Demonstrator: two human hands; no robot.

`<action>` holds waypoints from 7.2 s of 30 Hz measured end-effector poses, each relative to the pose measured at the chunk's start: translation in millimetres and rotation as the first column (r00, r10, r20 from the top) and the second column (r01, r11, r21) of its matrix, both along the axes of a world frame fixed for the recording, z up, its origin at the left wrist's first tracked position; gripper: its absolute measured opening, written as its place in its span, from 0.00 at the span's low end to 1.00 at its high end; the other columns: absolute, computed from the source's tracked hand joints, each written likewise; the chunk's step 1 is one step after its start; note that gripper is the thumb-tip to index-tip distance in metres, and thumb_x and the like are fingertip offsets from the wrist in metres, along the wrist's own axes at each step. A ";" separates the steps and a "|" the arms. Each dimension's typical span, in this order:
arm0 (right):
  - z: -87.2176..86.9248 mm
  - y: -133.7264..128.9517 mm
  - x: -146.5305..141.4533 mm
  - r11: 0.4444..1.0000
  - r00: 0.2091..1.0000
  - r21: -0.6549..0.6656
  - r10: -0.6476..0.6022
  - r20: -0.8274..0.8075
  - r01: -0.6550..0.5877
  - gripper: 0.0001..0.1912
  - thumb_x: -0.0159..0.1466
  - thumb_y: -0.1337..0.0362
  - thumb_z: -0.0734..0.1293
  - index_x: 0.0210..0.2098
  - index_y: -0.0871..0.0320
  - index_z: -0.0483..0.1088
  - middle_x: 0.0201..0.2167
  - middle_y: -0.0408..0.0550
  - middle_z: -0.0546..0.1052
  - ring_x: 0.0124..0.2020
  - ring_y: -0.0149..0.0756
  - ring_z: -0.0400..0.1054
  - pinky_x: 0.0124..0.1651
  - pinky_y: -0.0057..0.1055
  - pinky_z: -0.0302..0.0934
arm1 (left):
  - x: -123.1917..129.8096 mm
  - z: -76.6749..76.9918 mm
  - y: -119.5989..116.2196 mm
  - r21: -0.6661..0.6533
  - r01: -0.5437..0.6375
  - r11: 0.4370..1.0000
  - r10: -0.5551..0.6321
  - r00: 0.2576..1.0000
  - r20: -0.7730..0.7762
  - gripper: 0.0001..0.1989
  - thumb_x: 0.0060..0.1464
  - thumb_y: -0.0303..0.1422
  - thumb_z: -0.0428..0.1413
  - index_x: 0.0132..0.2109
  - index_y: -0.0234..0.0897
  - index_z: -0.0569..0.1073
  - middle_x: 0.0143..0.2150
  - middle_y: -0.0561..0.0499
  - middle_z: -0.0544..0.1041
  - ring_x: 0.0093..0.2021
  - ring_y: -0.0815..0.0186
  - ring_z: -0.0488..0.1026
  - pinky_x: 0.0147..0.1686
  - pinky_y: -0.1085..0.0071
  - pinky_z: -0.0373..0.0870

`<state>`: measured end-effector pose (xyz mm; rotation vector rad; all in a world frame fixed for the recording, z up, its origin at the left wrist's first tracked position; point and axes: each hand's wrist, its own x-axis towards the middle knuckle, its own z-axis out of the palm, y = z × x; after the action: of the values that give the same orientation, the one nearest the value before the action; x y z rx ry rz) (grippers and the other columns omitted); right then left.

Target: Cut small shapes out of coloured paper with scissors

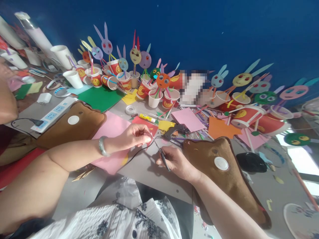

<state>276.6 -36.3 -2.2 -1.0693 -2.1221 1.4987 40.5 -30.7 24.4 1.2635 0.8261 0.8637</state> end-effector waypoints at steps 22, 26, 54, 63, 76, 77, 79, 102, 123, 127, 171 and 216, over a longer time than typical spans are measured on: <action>4.1 -1.0 -1.5 1.000 1.000 0.023 0.006 0.009 -0.007 0.30 0.61 0.37 0.68 0.22 0.57 0.60 0.21 0.39 0.60 0.25 0.29 0.52 0.27 0.29 0.49 | -0.2 2.1 -1.0 -0.005 0.014 1.000 -0.014 1.000 0.002 0.09 0.52 0.34 0.59 0.30 0.35 0.67 0.21 0.58 0.68 0.21 0.77 0.62 0.22 0.78 0.60; 5.9 -1.2 -1.5 1.000 1.000 0.016 -0.001 0.007 0.001 0.30 0.61 0.38 0.69 0.22 0.56 0.60 0.20 0.39 0.61 0.24 0.29 0.52 0.26 0.29 0.50 | -0.7 2.6 -1.0 -0.005 0.012 1.000 -0.012 1.000 -0.013 0.09 0.52 0.34 0.59 0.30 0.35 0.67 0.22 0.58 0.68 0.21 0.77 0.63 0.22 0.78 0.60; 7.6 -0.8 -1.2 0.999 1.000 -0.027 -0.024 0.002 0.024 0.30 0.61 0.36 0.68 0.24 0.58 0.64 0.21 0.41 0.65 0.24 0.29 0.56 0.26 0.29 0.56 | -1.2 8.7 -2.0 -0.021 -0.028 0.999 0.029 0.999 0.039 0.09 0.52 0.31 0.59 0.29 0.35 0.66 0.23 0.59 0.66 0.21 0.78 0.62 0.21 0.80 0.62; 6.3 -1.0 -1.9 1.000 1.000 0.010 -0.002 -0.001 0.002 0.31 0.62 0.35 0.66 0.23 0.58 0.65 0.21 0.41 0.65 0.24 0.29 0.57 0.26 0.29 0.57 | -1.4 13.8 -2.7 -0.027 -0.037 0.999 0.037 0.999 -0.011 0.09 0.53 0.31 0.58 0.28 0.35 0.66 0.21 0.59 0.66 0.21 0.78 0.62 0.21 0.81 0.63; 3.1 -1.7 -1.2 0.996 0.999 -0.077 0.034 -0.028 -0.036 0.30 0.61 0.36 0.67 0.24 0.57 0.62 0.22 0.39 0.61 0.25 0.29 0.52 0.27 0.29 0.50 | 1.2 -8.6 0.8 0.014 0.009 1.000 -0.009 1.000 0.028 0.09 0.53 0.35 0.59 0.31 0.34 0.68 0.24 0.57 0.69 0.23 0.76 0.64 0.22 0.78 0.61; 3.6 -1.7 -1.5 0.995 0.999 -0.087 0.034 -0.031 -0.037 0.30 0.61 0.36 0.67 0.24 0.57 0.62 0.22 0.40 0.62 0.25 0.29 0.53 0.28 0.29 0.50 | 1.2 -9.8 0.9 0.013 0.009 1.000 -0.010 0.999 0.030 0.10 0.53 0.35 0.60 0.32 0.34 0.68 0.24 0.56 0.69 0.23 0.76 0.64 0.23 0.78 0.62; 4.4 -1.8 -2.0 0.994 0.999 -0.102 0.034 -0.034 -0.037 0.30 0.61 0.36 0.67 0.24 0.57 0.62 0.22 0.40 0.62 0.26 0.29 0.53 0.28 0.29 0.50 | 1.1 -10.9 0.9 0.012 0.012 1.000 -0.013 0.999 0.033 0.10 0.54 0.35 0.60 0.32 0.34 0.69 0.24 0.56 0.69 0.23 0.76 0.64 0.23 0.77 0.61; 0.4 -0.8 0.9 0.999 0.999 -0.024 0.035 0.013 -0.035 0.32 0.62 0.34 0.65 0.23 0.57 0.60 0.22 0.40 0.60 0.26 0.30 0.52 0.28 0.29 0.49 | 2.2 -10.9 0.8 0.035 0.026 0.999 -0.028 0.997 0.066 0.10 0.54 0.35 0.60 0.31 0.34 0.68 0.23 0.57 0.68 0.22 0.76 0.63 0.23 0.76 0.59; 4.5 -1.1 -0.6 0.997 1.000 0.073 0.024 0.014 -0.025 0.32 0.62 0.34 0.65 0.22 0.57 0.62 0.21 0.40 0.61 0.25 0.30 0.53 0.27 0.29 0.51 | 0.2 -2.0 -0.3 0.037 -0.010 0.999 0.009 0.999 0.035 0.09 0.53 0.32 0.58 0.30 0.35 0.67 0.23 0.58 0.67 0.22 0.77 0.63 0.22 0.78 0.61; 6.8 -1.0 -2.1 0.995 1.000 0.095 0.018 0.014 -0.019 0.32 0.62 0.34 0.64 0.22 0.57 0.63 0.21 0.41 0.62 0.25 0.30 0.54 0.26 0.29 0.53 | 0.0 1.9 -1.3 0.019 -0.017 1.000 0.016 0.999 0.030 0.08 0.53 0.31 0.58 0.30 0.36 0.66 0.23 0.58 0.68 0.21 0.78 0.62 0.21 0.79 0.61; 6.3 -0.8 -0.7 0.998 1.000 0.058 -0.001 0.016 0.000 0.32 0.61 0.35 0.66 0.23 0.58 0.63 0.21 0.41 0.64 0.25 0.30 0.56 0.26 0.28 0.55 | -0.9 4.9 -2.2 -0.006 -0.037 0.999 0.037 0.999 0.026 0.09 0.54 0.32 0.59 0.30 0.35 0.66 0.22 0.58 0.67 0.21 0.78 0.63 0.20 0.80 0.62; 3.7 0.0 0.1 0.999 1.000 0.027 -0.019 0.003 0.019 0.32 0.60 0.33 0.66 0.24 0.58 0.65 0.22 0.42 0.66 0.25 0.31 0.58 0.28 0.29 0.56 | 1.5 2.8 -1.9 -0.054 -0.087 0.995 0.089 0.995 0.035 0.07 0.54 0.33 0.61 0.34 0.34 0.71 0.24 0.58 0.69 0.22 0.77 0.66 0.21 0.79 0.62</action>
<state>276.7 -36.3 1.5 -1.0801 -2.1219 1.4561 42.0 -32.6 27.1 1.1693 0.8744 0.9275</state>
